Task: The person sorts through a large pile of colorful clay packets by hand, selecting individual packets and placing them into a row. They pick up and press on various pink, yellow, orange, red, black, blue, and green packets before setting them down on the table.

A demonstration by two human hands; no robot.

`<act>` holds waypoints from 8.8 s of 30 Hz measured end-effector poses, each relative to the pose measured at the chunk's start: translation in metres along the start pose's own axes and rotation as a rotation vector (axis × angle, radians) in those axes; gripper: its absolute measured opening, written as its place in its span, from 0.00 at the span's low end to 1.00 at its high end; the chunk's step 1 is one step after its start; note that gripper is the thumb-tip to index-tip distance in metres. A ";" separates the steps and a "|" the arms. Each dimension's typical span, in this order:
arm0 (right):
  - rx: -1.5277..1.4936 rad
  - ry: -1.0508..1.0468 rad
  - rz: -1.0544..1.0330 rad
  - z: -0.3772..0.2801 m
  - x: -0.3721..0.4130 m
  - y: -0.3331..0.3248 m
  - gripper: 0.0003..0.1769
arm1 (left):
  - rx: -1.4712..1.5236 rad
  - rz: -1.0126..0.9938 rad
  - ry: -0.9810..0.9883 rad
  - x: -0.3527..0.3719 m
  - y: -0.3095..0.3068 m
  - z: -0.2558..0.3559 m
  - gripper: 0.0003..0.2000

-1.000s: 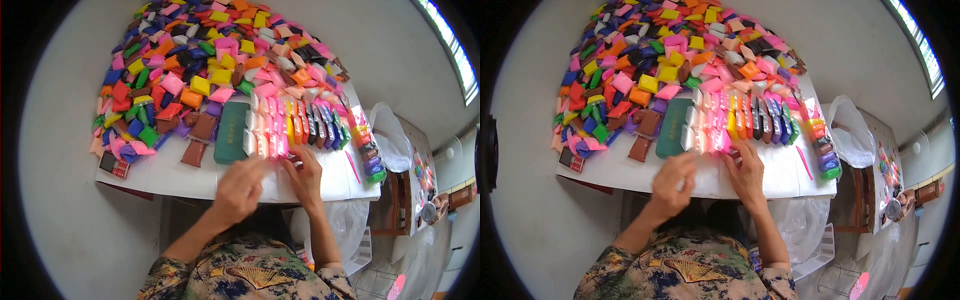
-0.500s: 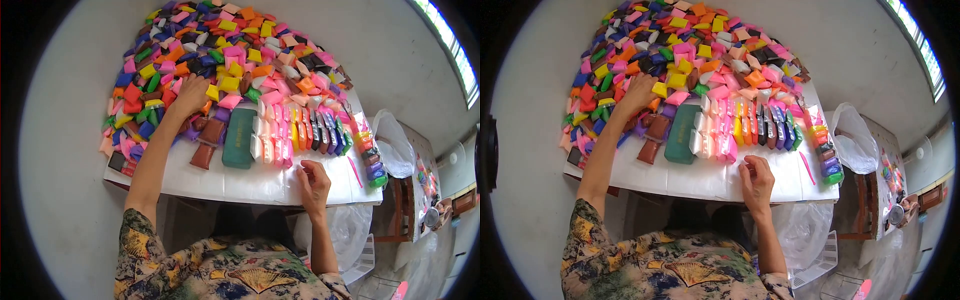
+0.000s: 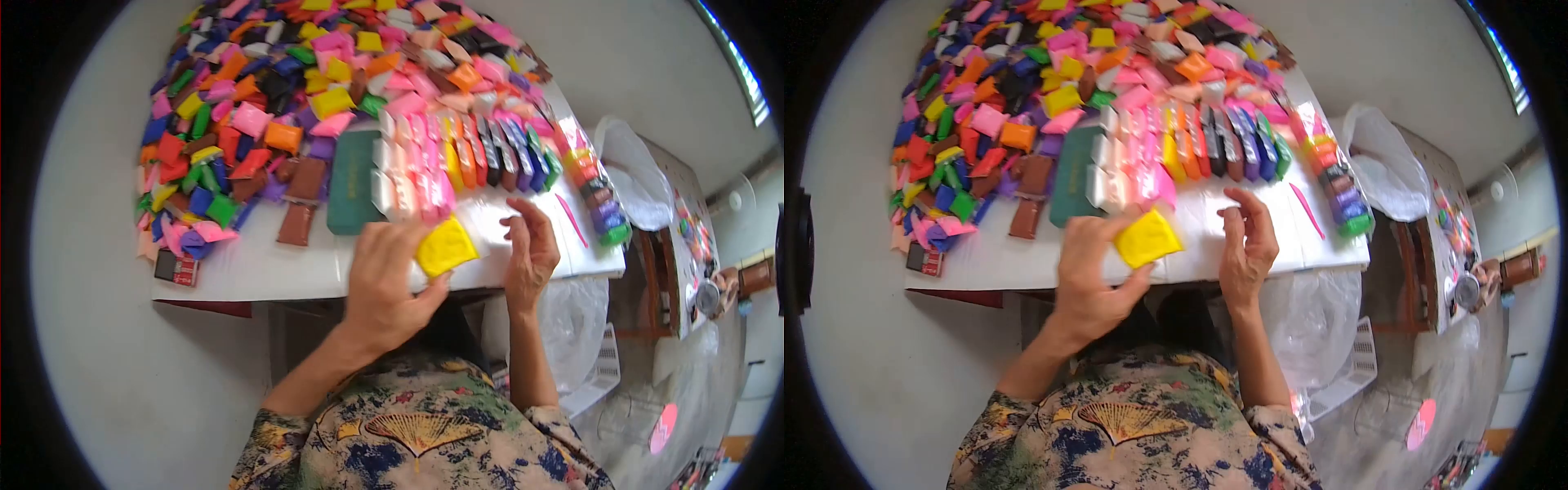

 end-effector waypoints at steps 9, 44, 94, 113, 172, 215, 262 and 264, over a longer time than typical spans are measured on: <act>0.729 -0.314 -0.292 -0.034 0.030 -0.020 0.23 | -0.162 -0.032 -0.163 -0.004 0.101 0.007 0.28; 0.877 -0.389 -0.299 -0.014 0.052 -0.024 0.12 | 0.003 -0.159 0.001 0.005 0.075 -0.007 0.09; 0.740 -0.168 -0.205 0.008 -0.011 0.041 0.11 | 0.153 0.002 0.025 0.014 0.071 -0.016 0.13; 0.674 -0.158 -0.231 0.000 0.008 0.027 0.11 | -0.745 -0.048 -0.165 -0.065 -0.098 -0.178 0.17; 0.920 -0.358 -0.237 -0.016 0.062 -0.007 0.14 | -0.043 -0.098 0.060 0.014 0.066 -0.011 0.07; 0.572 0.044 -0.394 0.011 -0.035 0.000 0.26 | 0.043 -0.040 0.194 0.002 0.082 -0.015 0.15; 0.586 -0.071 -0.094 0.009 0.000 -0.031 0.09 | -0.324 -0.271 0.573 -0.150 0.058 -0.055 0.05; 0.591 -0.074 -0.092 0.008 0.000 -0.031 0.09 | -0.299 -0.251 0.557 -0.150 0.058 -0.057 0.05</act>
Point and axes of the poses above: each hand's wrist, its own x-axis away from the middle knuckle, its own y-axis out of the palm, z = x × y, the point moved 3 cm from there along -x, towards the middle knuckle, and after that the axes turned 10 degrees about -z, right-handed, at the moved point
